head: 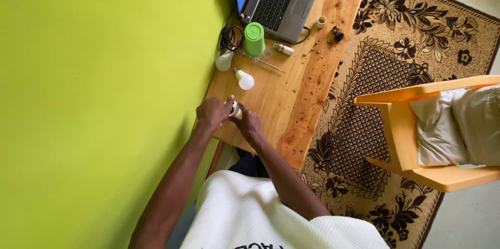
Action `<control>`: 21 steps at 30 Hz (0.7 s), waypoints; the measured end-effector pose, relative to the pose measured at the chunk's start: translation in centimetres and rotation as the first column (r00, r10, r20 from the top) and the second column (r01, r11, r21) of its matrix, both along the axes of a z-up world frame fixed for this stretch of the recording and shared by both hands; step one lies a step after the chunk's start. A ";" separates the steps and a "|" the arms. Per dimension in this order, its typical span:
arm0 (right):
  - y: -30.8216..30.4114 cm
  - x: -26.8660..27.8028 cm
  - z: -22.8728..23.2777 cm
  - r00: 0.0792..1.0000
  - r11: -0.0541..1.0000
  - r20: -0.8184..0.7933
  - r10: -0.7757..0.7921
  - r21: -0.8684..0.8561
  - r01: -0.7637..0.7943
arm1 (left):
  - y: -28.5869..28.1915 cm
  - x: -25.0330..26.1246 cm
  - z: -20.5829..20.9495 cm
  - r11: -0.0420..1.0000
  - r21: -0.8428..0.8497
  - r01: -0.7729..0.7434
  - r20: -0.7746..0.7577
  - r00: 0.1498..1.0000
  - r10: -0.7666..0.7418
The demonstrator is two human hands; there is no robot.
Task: The person assembles a light fixture by inserting a bulb into a socket, connecting wires, and tightening screws with a screwdriver. They handle multiple bulbs and socket parts on a wooden table.
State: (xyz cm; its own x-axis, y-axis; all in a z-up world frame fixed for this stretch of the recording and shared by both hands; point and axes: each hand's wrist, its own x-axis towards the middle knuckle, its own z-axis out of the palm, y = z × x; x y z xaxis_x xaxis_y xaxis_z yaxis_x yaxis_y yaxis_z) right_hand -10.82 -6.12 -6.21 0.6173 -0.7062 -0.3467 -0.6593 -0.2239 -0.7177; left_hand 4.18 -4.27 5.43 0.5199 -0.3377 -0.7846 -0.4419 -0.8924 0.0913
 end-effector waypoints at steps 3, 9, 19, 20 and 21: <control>-0.4 0.2 0.0 0.999 0.993 -0.034 0.032 -0.117 -0.036 | 0.2 0.0 0.1 0.947 -0.130 0.293 0.191 0.945 -0.266; -0.2 0.3 0.4 1.000 0.999 -0.025 -0.010 -0.044 0.009 | 0.3 -0.3 -2.4 0.806 -0.184 0.563 0.278 0.816 -0.507; -0.2 0.1 1.1 0.999 0.999 -0.048 0.015 -0.042 -0.017 | -1.0 -0.4 3.1 0.919 -0.137 0.370 0.242 0.912 -0.331; -0.2 0.0 1.0 0.999 0.998 -0.034 0.011 -0.058 -0.013 | -1.0 -0.6 3.2 0.882 -0.151 0.446 0.252 0.881 -0.402; -0.1 0.0 0.8 1.000 0.997 -0.019 0.008 -0.073 -0.009 | -0.8 -0.8 3.2 0.840 -0.164 0.518 0.263 0.843 -0.469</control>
